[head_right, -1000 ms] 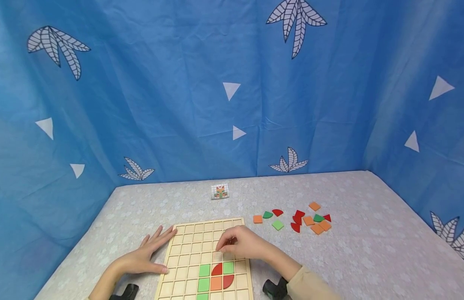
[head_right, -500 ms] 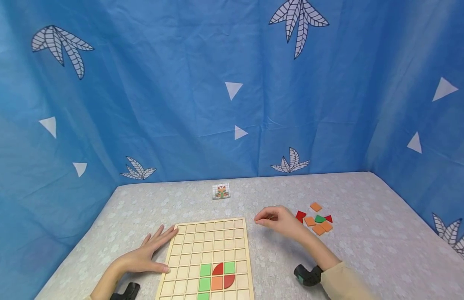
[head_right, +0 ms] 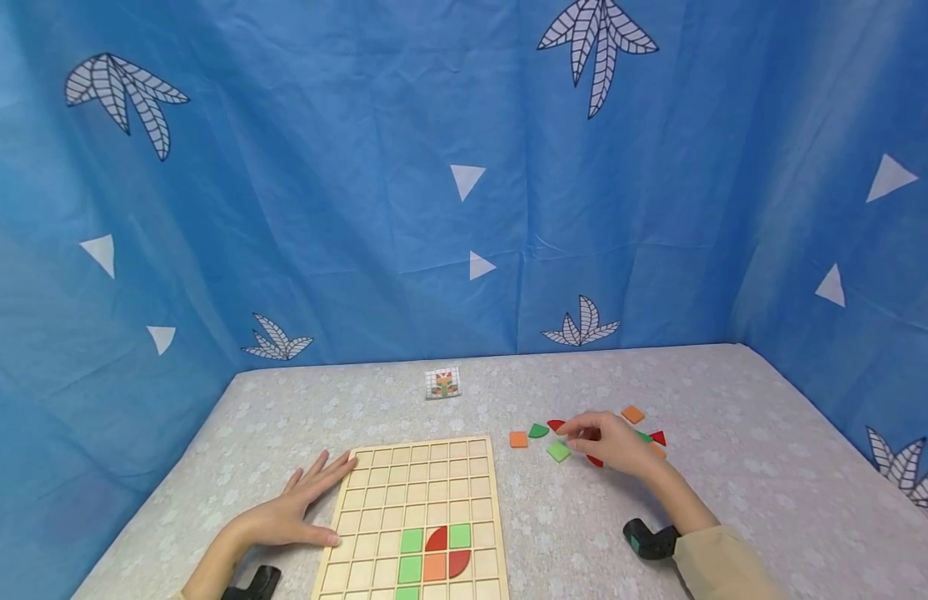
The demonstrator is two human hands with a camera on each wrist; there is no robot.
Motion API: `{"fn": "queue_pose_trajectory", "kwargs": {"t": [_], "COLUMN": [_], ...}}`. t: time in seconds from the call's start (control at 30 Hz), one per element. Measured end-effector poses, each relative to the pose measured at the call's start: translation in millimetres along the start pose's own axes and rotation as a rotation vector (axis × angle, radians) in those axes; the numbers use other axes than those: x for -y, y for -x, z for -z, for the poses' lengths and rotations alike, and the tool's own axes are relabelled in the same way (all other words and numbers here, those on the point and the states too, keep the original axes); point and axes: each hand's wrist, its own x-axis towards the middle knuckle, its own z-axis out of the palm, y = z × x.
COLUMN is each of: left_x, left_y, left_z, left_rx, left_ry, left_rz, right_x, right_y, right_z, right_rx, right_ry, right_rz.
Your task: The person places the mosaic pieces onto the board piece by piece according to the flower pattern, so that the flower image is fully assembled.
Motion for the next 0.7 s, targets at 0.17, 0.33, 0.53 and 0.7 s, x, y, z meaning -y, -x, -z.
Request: {"fn": "queue_pose_trajectory", "kwargs": {"t": [0.17,0.33,0.53,0.7], "left_x": [1.1,1.6,2.3,2.5], "left_y": [-0.6,-0.5,-0.3,-0.6], "left_z": [-0.2,-0.3,0.0,0.0], "left_rx": [0.001,0.003,0.003,0.004], "left_ry": [0.003,0.007,0.012,0.013], "left_rz": [0.010,0.011,0.003,0.005], "right_x": [-4,-6,-9,-11], "right_y": [2,2,0,-1], "right_z": [-2,-6,-11,-14], "right_rx": [0.044,0.063,0.037,-0.002], "right_ry": [-0.014,-0.016,0.012,0.044], "right_rz": [0.074,0.130,0.179,0.165]}}
